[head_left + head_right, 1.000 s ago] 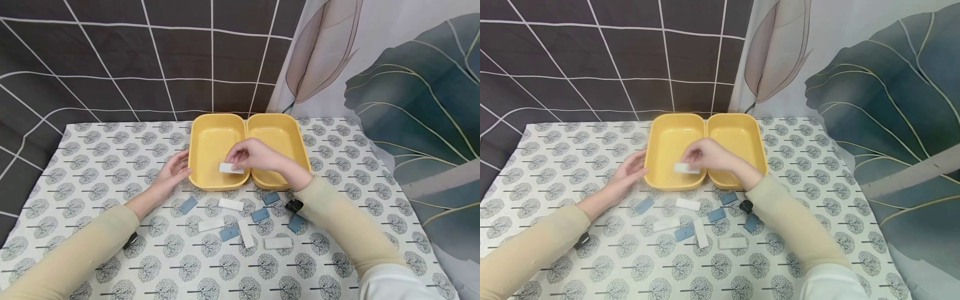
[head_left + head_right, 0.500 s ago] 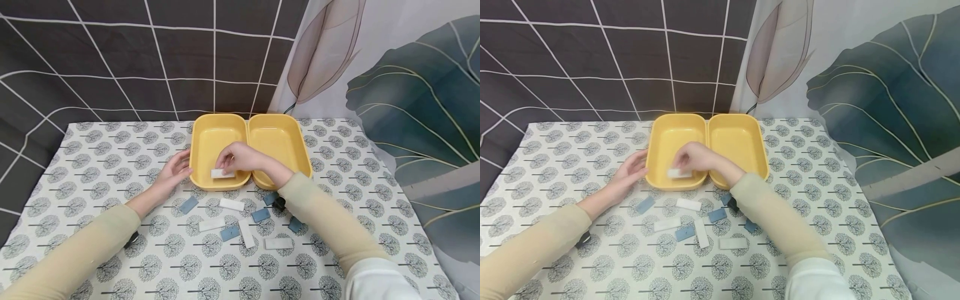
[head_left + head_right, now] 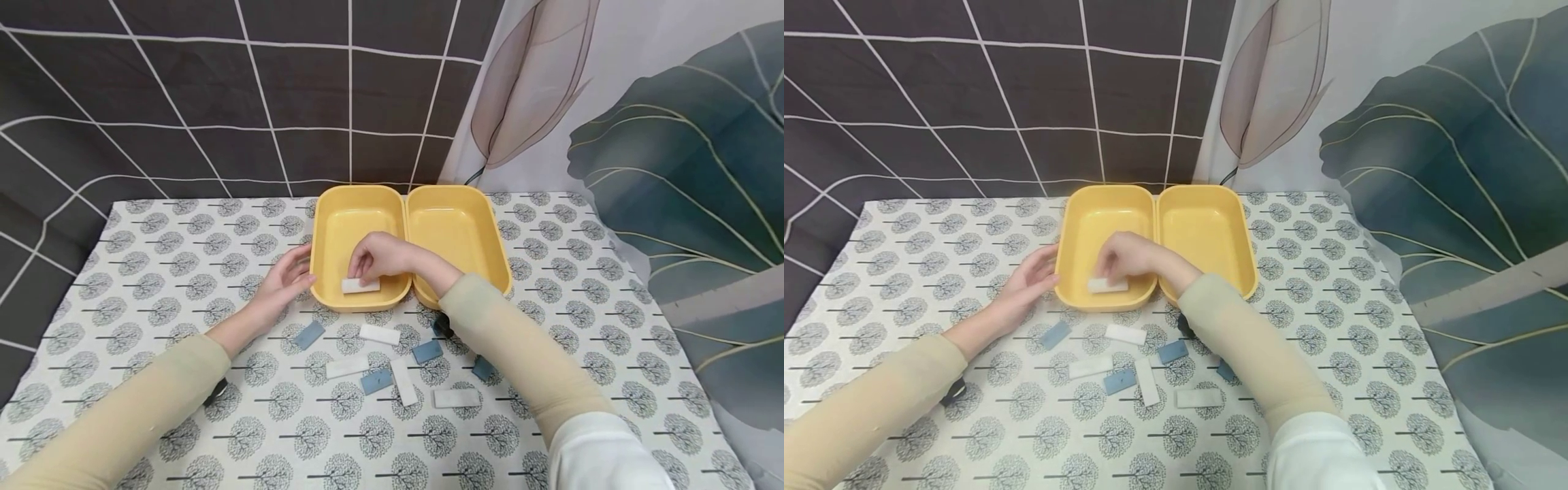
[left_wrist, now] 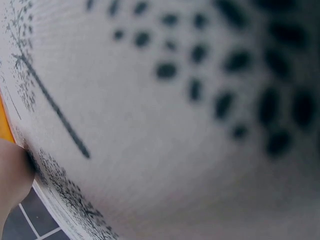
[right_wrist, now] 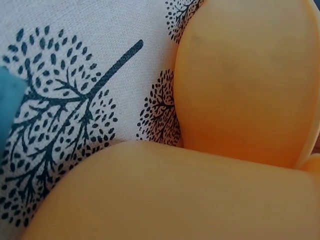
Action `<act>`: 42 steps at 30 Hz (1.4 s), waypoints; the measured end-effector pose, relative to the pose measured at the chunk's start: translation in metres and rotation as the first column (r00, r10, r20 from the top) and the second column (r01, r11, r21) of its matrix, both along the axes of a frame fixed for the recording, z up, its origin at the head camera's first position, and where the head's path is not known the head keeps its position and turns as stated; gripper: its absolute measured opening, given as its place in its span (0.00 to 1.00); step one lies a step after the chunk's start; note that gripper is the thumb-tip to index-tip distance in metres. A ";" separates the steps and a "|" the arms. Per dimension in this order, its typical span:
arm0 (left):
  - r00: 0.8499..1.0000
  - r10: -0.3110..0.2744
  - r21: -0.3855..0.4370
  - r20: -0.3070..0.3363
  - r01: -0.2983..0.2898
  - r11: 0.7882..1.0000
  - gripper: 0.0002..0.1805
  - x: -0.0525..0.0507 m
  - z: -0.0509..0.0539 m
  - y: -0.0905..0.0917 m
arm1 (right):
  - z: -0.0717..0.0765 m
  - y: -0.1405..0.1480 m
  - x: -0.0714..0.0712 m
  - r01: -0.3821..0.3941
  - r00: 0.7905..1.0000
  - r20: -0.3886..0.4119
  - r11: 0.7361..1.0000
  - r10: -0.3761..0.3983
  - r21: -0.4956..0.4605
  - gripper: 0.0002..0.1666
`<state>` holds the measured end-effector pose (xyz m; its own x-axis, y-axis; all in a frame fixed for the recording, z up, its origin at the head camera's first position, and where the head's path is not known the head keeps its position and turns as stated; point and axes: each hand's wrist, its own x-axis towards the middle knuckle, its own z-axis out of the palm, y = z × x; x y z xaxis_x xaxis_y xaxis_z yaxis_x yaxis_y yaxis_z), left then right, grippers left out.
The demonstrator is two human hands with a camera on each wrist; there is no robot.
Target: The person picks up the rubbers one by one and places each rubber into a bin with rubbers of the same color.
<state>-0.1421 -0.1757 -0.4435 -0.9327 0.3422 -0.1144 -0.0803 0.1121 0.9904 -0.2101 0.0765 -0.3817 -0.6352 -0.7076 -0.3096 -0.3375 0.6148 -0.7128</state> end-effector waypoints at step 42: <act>1.000 0.002 0.036 -0.010 -0.001 0.999 0.39 -0.001 -0.002 0.000 | -0.006 -0.005 -0.002 -0.065 0.998 0.032 0.991 0.062 0.119 0.09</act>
